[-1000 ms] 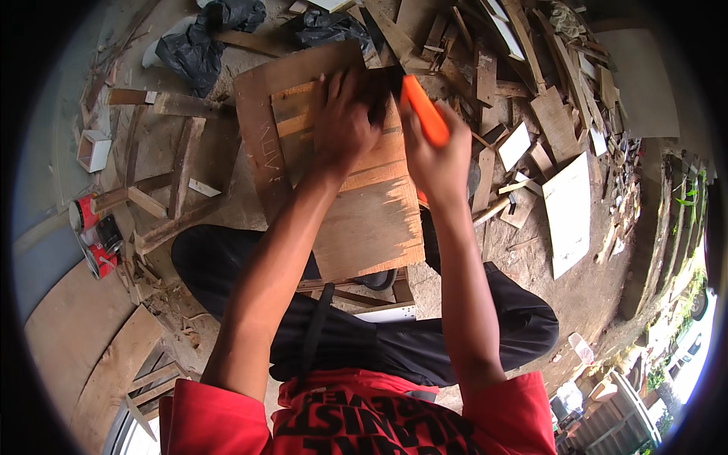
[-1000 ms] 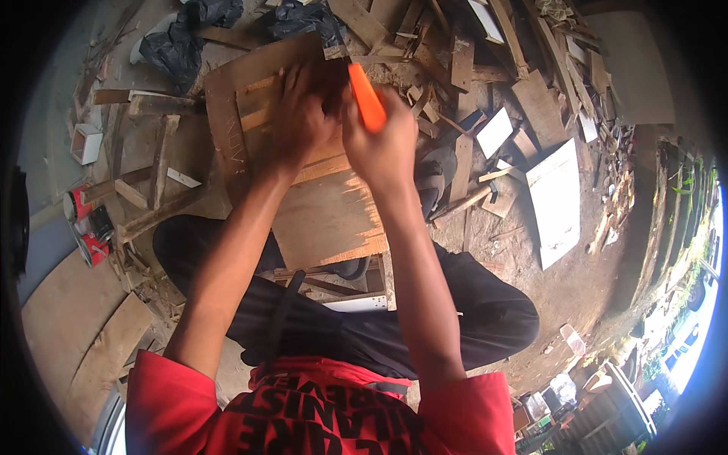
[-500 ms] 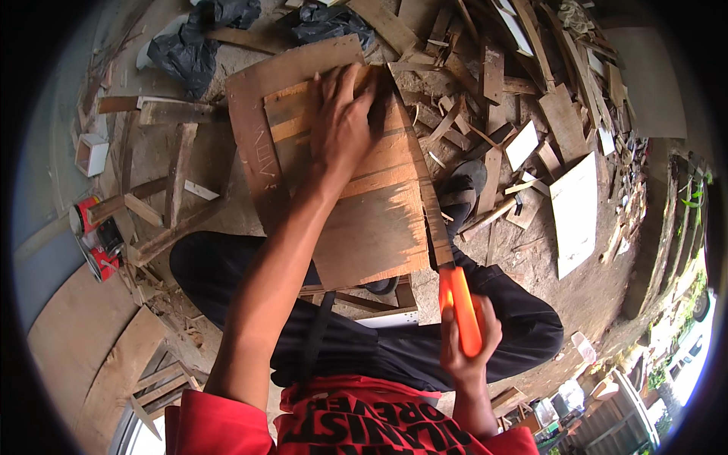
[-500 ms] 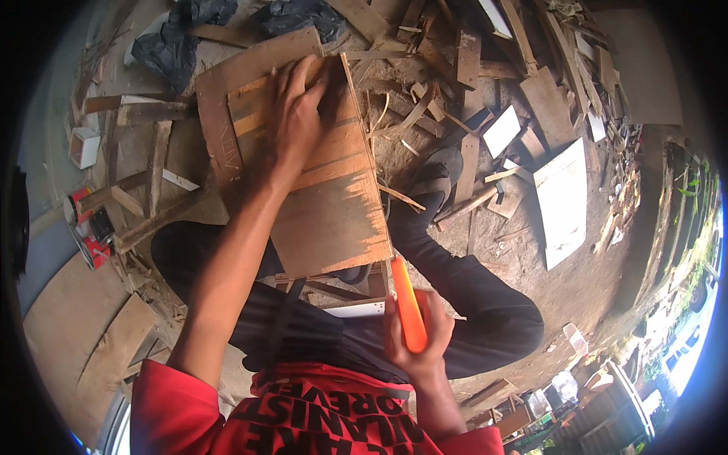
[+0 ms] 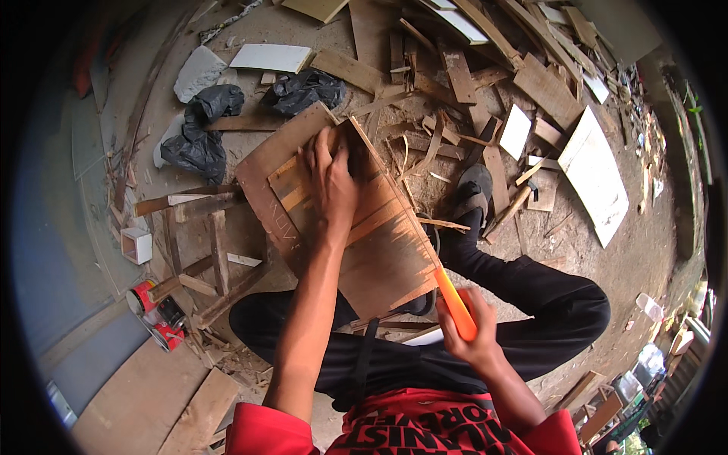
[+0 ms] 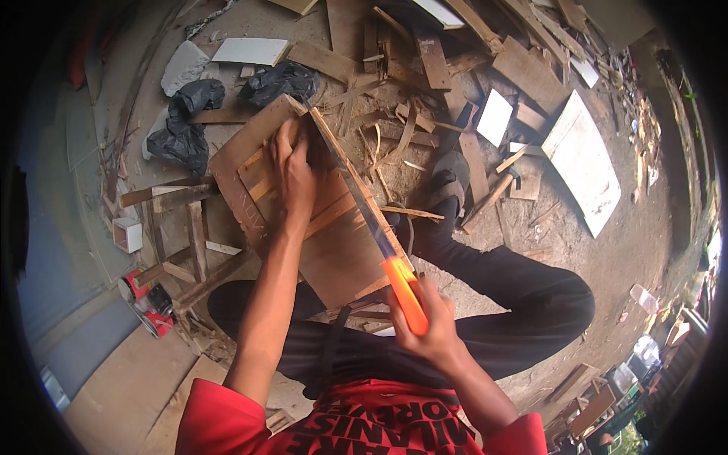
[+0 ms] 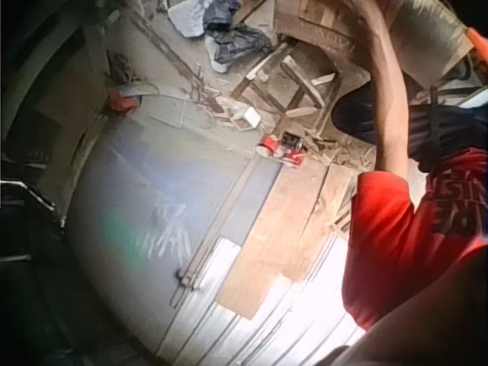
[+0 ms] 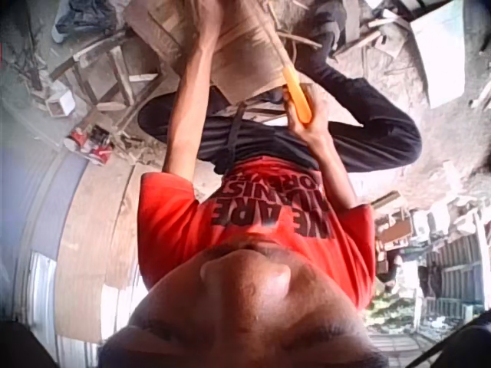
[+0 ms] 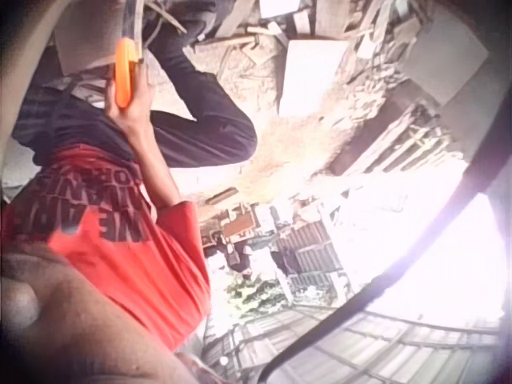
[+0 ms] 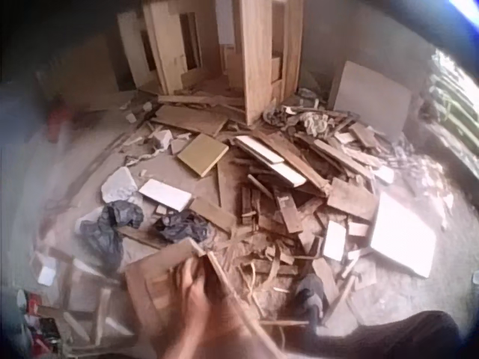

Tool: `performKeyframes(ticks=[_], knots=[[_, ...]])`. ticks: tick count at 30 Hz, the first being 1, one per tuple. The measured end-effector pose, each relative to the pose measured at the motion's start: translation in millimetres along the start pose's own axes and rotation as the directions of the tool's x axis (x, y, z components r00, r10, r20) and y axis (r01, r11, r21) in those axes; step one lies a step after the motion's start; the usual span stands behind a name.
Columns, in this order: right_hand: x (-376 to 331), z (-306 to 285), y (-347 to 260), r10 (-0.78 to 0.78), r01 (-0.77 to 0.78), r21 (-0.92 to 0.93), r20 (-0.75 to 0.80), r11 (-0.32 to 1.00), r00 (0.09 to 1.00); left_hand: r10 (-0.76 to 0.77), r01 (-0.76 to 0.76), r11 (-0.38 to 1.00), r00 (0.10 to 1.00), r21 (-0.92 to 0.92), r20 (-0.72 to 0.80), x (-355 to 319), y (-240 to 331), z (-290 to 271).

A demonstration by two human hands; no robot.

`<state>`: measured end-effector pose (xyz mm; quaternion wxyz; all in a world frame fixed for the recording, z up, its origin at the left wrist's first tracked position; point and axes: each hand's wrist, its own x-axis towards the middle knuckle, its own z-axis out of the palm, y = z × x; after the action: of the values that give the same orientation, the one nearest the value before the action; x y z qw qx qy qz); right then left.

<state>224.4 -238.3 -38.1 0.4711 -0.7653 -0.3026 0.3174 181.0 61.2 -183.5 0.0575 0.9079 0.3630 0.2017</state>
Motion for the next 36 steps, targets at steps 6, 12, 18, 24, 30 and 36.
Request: performKeyframes(ticks=[6, 12, 18, 24, 30, 36], knots=[[20.3, 2.0, 7.0, -0.015, 0.016, 0.009, -0.053, 1.0, 0.998, 0.049, -0.05, 0.99, 0.999, -0.13, -0.011, 2.4, 5.5, -5.7], [230.8, 89.7, -23.4, -0.12, 0.121, -0.005, -0.147, 0.993, 0.982, -0.033, 0.076, 0.956, 0.987, -0.285, 0.155, 2.8, 4.1, -5.1], [67.8, 34.0, 12.0, -0.125, 0.123, -0.057, -0.036, 0.991, 0.992, 0.086, -0.072, 0.986, 0.993, -0.152, 0.085, 5.4, 12.5, -24.2], [-17.2, -3.9, 10.6, -0.118, 0.118, -0.068, -0.003, 0.991, 0.993, 0.076, -0.074, 0.987, 0.997, -0.146, 0.011, 5.2, 12.4, -12.5], [191.8, 75.6, -9.2, -0.147, 0.151, 0.015, -0.143, 0.988, 0.979, 0.153, -0.14, 0.983, 0.982, -0.115, 0.109, -0.4, -11.0, 1.0], [87.5, 45.3, 21.3, -0.155, 0.147, -0.106, -0.071, 0.983, 0.985, 0.121, -0.118, 0.987, 0.992, -0.107, 0.018, 8.2, 5.2, -11.6]])
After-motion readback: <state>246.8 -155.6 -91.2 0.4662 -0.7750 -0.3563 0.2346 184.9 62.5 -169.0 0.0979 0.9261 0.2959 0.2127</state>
